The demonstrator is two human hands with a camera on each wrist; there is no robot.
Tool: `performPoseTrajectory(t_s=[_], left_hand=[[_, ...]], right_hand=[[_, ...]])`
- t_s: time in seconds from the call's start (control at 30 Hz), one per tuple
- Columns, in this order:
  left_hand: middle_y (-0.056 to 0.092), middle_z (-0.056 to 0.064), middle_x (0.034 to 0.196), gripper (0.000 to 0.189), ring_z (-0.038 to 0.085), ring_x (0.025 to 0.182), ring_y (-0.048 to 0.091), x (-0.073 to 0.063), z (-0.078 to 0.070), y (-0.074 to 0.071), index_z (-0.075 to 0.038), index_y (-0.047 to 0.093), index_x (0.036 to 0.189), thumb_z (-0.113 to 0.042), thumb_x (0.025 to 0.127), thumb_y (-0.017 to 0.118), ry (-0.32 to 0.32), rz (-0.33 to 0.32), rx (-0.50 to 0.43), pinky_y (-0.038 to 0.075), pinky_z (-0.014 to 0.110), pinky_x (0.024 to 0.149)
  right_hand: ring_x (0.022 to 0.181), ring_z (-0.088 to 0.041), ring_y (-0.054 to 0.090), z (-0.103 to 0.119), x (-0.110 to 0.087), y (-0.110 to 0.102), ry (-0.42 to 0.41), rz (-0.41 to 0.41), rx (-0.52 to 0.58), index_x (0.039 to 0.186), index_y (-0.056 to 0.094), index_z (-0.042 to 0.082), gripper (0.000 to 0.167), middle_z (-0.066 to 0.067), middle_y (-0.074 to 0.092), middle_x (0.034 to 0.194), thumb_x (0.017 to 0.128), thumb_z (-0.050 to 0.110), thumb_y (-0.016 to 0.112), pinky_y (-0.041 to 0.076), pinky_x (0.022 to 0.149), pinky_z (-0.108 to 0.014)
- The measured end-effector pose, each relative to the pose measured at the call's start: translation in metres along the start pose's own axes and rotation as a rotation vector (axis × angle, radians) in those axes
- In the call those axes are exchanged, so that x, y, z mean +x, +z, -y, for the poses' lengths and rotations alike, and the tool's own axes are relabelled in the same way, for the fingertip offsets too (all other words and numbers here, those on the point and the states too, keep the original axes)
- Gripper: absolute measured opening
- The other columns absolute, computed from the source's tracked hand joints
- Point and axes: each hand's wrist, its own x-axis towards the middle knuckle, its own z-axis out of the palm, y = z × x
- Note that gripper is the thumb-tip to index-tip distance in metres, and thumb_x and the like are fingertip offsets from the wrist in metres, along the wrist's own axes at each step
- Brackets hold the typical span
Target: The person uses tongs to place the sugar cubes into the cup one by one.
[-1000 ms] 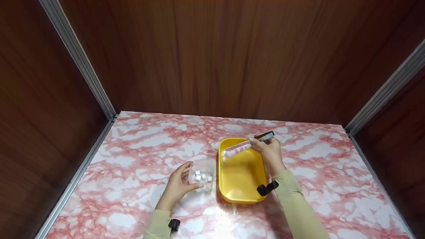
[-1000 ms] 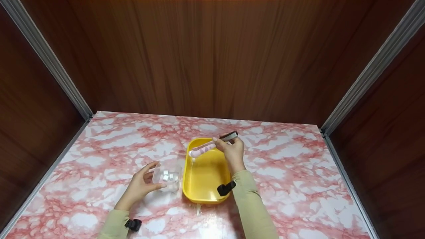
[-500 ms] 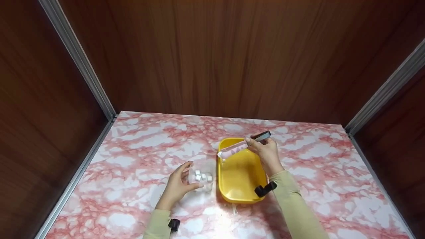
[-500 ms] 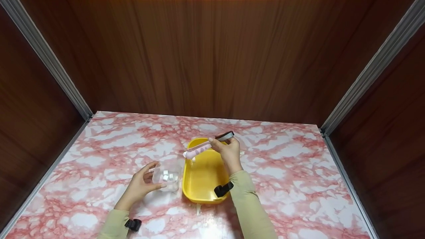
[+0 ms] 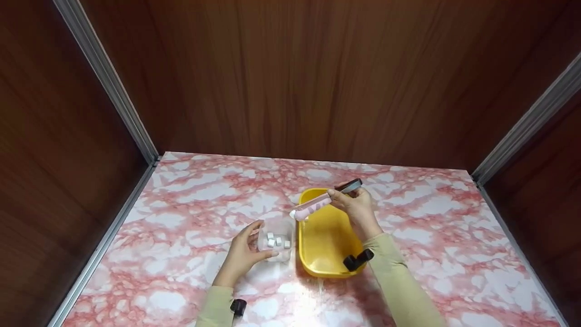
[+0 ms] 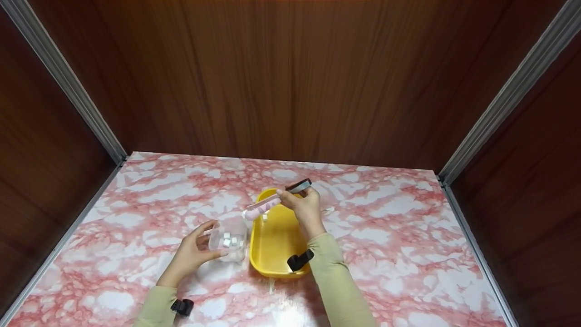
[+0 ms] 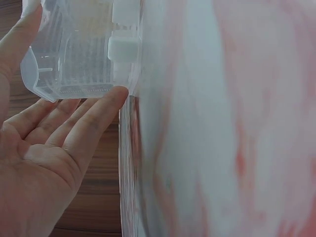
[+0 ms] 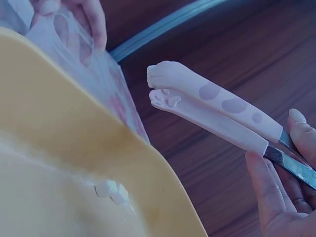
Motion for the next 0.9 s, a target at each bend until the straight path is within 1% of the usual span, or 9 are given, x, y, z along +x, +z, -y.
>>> performPoseTrajectory(t_s=[0.07,0.23,0.33,0.43,0.57,0.7,0.77,0.8,0.9], left_hand=[[0.041,0.009,0.146,0.089,0.034,0.128,0.044,0.0,-0.001,0.0,-0.012,0.041,0.145,-0.029,0.07,0.086,0.003,0.0,-0.005,0.046,0.043,0.095],[0.04,0.007,0.146,0.086,0.033,0.127,0.045,0.0,-0.002,0.0,-0.019,0.042,0.144,-0.025,0.071,0.086,-0.007,0.001,-0.009,0.048,0.042,0.092],[0.04,0.011,0.146,0.087,0.035,0.126,0.045,0.0,-0.002,0.0,-0.014,0.042,0.144,-0.024,0.071,0.086,0.007,-0.001,-0.023,0.049,0.041,0.091],[0.039,0.014,0.146,0.087,0.037,0.125,0.046,0.0,0.0,0.001,-0.008,0.042,0.143,-0.022,0.07,0.087,0.023,-0.003,-0.046,0.049,0.042,0.09],[0.038,0.016,0.146,0.088,0.038,0.124,0.047,0.0,0.001,0.001,-0.006,0.04,0.144,-0.019,0.07,0.087,0.027,0.003,-0.081,0.049,0.044,0.09],[0.041,0.01,0.145,0.091,0.035,0.126,0.045,0.0,0.001,0.0,-0.008,0.039,0.145,-0.028,0.07,0.086,0.01,0.001,-0.032,0.046,0.043,0.094],[0.043,0.007,0.144,0.092,0.033,0.127,0.045,0.0,0.0,0.0,-0.009,0.04,0.145,-0.032,0.07,0.086,0.002,-0.002,-0.001,0.045,0.042,0.096],[0.043,0.006,0.144,0.092,0.031,0.127,0.045,0.0,0.0,0.0,-0.009,0.04,0.145,-0.034,0.069,0.086,0.001,-0.005,0.017,0.045,0.042,0.097],[0.043,0.008,0.144,0.092,0.032,0.126,0.046,0.0,0.0,0.0,-0.008,0.039,0.145,-0.034,0.07,0.086,0.01,-0.003,0.016,0.045,0.043,0.096]], right_hand=[[0.083,-0.024,0.067,-0.001,-0.001,0.002,-0.004,0.012,0.0,0.106,0.058,-0.01,0.044,-0.014,0.064,0.091,0.076,0.011,0.081,0.054,0.082,-0.041],[0.082,-0.023,0.066,-0.003,-0.003,0.007,-0.005,0.018,-0.001,0.102,0.059,-0.007,0.038,-0.014,0.064,0.091,0.076,0.009,0.081,0.055,0.08,-0.04],[0.083,-0.023,0.066,-0.005,-0.005,0.01,0.002,0.018,-0.005,0.102,0.059,-0.008,0.036,-0.014,0.063,0.092,0.077,0.006,0.08,0.055,0.08,-0.04],[0.085,-0.024,0.066,-0.009,-0.007,0.013,0.008,0.02,-0.007,0.105,0.058,-0.011,0.04,-0.016,0.062,0.094,0.077,0.005,0.08,0.054,0.081,-0.041],[0.085,-0.025,0.066,-0.014,-0.011,0.018,0.015,0.026,-0.031,0.109,0.057,-0.013,0.045,-0.017,0.062,0.095,0.076,0.006,0.081,0.055,0.08,-0.04],[0.084,-0.026,0.067,-0.018,-0.013,0.022,0.006,0.048,-0.048,0.108,0.058,-0.014,0.043,-0.019,0.062,0.096,0.077,0.005,0.08,0.055,0.079,-0.04],[0.084,-0.027,0.067,-0.02,-0.015,0.024,-0.004,0.055,-0.057,0.105,0.059,-0.012,0.039,-0.019,0.061,0.096,0.077,0.004,0.08,0.055,0.078,-0.041],[0.083,-0.027,0.067,-0.021,-0.015,0.026,-0.009,0.056,-0.061,0.103,0.061,-0.011,0.036,-0.02,0.061,0.096,0.076,0.003,0.08,0.055,0.078,-0.041],[0.082,-0.025,0.067,-0.018,-0.017,0.029,0.003,0.072,-0.087,0.105,0.06,-0.013,0.035,-0.019,0.061,0.096,0.078,0.002,0.078,0.055,0.078,-0.04]])
